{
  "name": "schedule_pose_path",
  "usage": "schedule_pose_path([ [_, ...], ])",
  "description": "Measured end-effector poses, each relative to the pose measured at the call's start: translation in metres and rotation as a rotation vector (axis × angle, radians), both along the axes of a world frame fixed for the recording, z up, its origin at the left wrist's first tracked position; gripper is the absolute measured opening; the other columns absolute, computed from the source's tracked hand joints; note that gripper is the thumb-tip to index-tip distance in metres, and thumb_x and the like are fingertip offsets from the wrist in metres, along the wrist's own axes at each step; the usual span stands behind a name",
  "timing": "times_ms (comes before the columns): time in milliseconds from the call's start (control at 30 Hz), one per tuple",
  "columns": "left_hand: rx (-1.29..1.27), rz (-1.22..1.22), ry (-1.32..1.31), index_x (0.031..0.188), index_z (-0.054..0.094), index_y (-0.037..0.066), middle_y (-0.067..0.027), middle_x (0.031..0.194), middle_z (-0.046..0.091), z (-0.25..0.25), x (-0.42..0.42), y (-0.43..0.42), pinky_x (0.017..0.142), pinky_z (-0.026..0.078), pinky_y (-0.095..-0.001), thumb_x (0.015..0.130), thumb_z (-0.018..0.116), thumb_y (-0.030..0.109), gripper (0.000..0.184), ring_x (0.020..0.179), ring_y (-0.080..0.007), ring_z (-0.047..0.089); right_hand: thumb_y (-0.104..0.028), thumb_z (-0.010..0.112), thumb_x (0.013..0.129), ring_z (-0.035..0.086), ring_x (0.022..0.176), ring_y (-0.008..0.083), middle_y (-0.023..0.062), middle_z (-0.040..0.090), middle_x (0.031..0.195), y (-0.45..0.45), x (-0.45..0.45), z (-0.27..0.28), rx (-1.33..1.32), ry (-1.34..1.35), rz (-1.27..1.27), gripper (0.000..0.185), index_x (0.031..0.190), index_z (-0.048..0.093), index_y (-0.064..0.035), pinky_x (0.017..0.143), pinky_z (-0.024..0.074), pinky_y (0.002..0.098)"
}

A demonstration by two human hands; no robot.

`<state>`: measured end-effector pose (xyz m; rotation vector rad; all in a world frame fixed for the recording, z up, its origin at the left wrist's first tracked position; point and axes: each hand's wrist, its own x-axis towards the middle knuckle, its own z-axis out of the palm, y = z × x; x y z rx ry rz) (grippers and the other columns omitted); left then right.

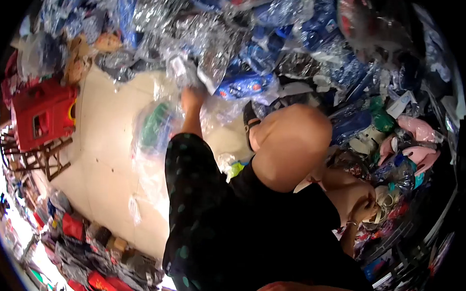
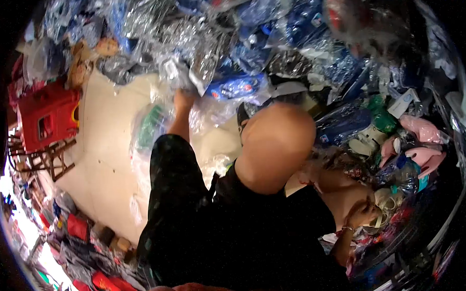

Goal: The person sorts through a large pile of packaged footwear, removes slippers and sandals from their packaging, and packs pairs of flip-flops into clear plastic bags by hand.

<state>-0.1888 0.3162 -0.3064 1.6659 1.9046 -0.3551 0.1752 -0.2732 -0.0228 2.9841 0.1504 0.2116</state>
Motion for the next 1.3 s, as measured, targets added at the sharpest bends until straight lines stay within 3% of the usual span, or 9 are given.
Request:
schedule_pose_path([
  [33,-0.034,-0.100,0.178,0.127,0.031,0.017,-0.0071,0.130,0.036,0.007,-0.001,-0.018,0.090,0.033,-0.0551,0.071,0.066,0.041,0.070,0.123,-0.0265,0.031,-0.042,0.041,0.090,0.037,0.119,0.0376,0.0209,0.038,0.128,-0.006,0.002,0.000,-0.145,-0.044,0.091,0.050,0.126,0.045,-0.0079,0.087,0.0407,0.0528],
  [133,0.045,-0.167,0.113,0.109,0.053,0.013,-0.0078,0.116,0.051,0.027,-0.004,-0.036,0.092,0.033,-0.0523,0.076,0.059,0.034,0.039,0.116,-0.0295,0.040,-0.040,0.041,0.090,0.027,0.125,0.0381,0.0189,0.036,0.129,-0.013,-0.002,-0.004,-0.232,-0.034,-0.079,0.046,0.127,0.045,-0.0123,0.090,0.0358,0.0567],
  [200,0.222,-0.447,-0.048,0.096,0.060,0.009,-0.0106,0.104,0.057,-0.088,-0.063,-0.049,0.092,0.036,-0.0453,0.076,0.058,0.028,0.027,0.107,-0.0324,0.046,-0.033,0.042,0.089,0.038,0.113,0.0379,0.0182,0.039,0.124,-0.011,-0.003,-0.006,-0.262,-0.011,-0.126,0.043,0.127,0.045,-0.0122,0.087,0.0357,0.0552],
  [500,0.402,-0.380,-0.401,0.083,0.054,0.003,-0.0129,0.084,0.053,0.075,-0.087,-0.070,0.076,0.041,-0.0376,0.075,0.062,0.008,0.012,0.083,-0.0309,0.051,-0.025,0.047,0.087,0.041,0.101,0.0363,0.0167,0.043,0.113,0.019,0.000,-0.004,-0.234,-0.159,0.138,0.032,0.113,0.056,-0.0083,0.083,0.0364,0.0507],
  [600,0.459,-0.227,-0.694,0.085,0.049,0.000,-0.0082,0.080,0.048,0.168,-0.081,-0.075,0.069,0.042,-0.0270,0.079,0.057,-0.003,0.010,0.076,-0.0183,0.047,-0.024,0.046,0.088,0.040,0.103,0.0359,0.0160,0.043,0.114,0.044,-0.002,0.009,-0.203,-0.102,0.097,0.032,0.114,0.055,-0.0095,0.084,0.0357,0.0508],
  [667,0.411,0.018,-0.872,0.084,0.049,0.000,-0.0122,0.080,0.049,0.216,-0.069,-0.067,0.065,0.040,-0.0302,0.078,0.059,-0.001,0.012,0.074,-0.0258,0.049,-0.025,0.046,0.088,0.039,0.104,0.0357,0.0158,0.043,0.115,0.045,-0.001,0.007,-0.180,-0.019,0.034,0.032,0.115,0.055,-0.0101,0.084,0.0351,0.0512],
  [967,1.078,-0.851,-0.197,0.086,0.052,0.005,-0.0144,0.090,0.053,0.399,0.111,0.096,0.069,0.043,-0.0433,0.082,0.053,0.014,0.010,0.087,-0.0342,0.051,-0.027,0.048,0.088,0.033,0.116,0.0371,0.0171,0.039,0.125,0.039,0.003,0.004,-0.129,-0.021,0.006,0.036,0.120,0.052,-0.0110,0.093,0.0283,0.0526],
  [1067,1.225,-0.894,-0.291,0.089,0.053,0.007,-0.0161,0.095,0.053,0.392,0.190,0.157,0.071,0.045,-0.0419,0.082,0.052,0.013,0.010,0.091,-0.0351,0.050,-0.027,0.048,0.088,0.028,0.121,0.0378,0.0178,0.036,0.130,0.040,0.000,0.006,-0.115,0.102,-0.083,0.038,0.122,0.051,-0.0103,0.097,0.0241,0.0524],
  [1300,1.207,-0.512,-0.821,0.120,0.037,0.000,-0.0271,0.117,0.039,0.254,0.266,0.193,0.094,0.032,-0.0453,0.067,0.066,0.010,0.062,0.109,-0.0424,0.038,-0.034,0.045,0.088,0.031,0.120,0.0393,0.0192,0.037,0.129,0.014,-0.002,-0.011,-0.202,-0.029,0.016,0.041,0.119,0.052,-0.0081,0.097,0.0232,0.0539],
])
